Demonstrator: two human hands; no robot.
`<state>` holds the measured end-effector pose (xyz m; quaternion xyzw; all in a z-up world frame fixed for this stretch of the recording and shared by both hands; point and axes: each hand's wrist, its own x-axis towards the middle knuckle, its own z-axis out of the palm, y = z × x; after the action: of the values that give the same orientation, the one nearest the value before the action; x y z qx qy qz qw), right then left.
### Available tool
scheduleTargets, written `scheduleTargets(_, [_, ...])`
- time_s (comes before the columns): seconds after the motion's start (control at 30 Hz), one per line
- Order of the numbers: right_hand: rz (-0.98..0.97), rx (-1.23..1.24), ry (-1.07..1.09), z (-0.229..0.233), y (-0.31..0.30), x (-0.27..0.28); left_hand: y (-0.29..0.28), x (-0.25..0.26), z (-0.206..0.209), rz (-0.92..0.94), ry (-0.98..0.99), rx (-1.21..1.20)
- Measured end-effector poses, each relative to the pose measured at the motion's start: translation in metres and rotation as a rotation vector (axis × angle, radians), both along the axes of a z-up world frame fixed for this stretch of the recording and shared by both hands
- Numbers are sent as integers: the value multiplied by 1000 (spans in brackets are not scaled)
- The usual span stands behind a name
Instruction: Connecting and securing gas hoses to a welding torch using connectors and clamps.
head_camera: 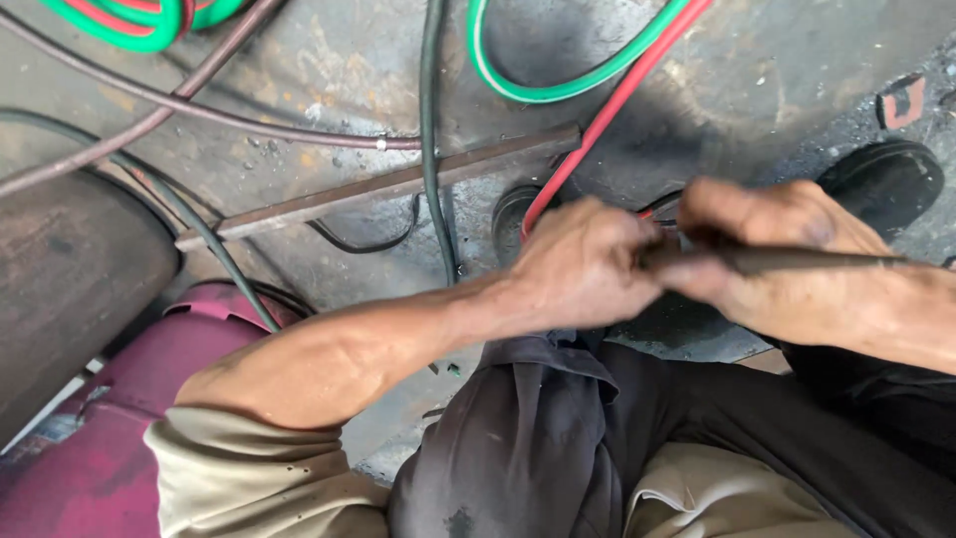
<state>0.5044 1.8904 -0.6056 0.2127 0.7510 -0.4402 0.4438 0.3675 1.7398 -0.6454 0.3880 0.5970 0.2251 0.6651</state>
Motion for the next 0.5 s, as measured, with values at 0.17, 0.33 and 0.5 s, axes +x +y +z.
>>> scheduleTargets(0.17, [-620, 63, 405, -20, -26, -11, 7, -23, -13, 158, 375, 222])
scheduleTargets(0.33, [-929, -196, 302, -20, -42, -46, 6, -35, -42, 153, 630, 368])
scheduleTargets(0.5, [-1256, -362, 131, -23, -47, -60, 15, -46, -39, 209, 759, 447])
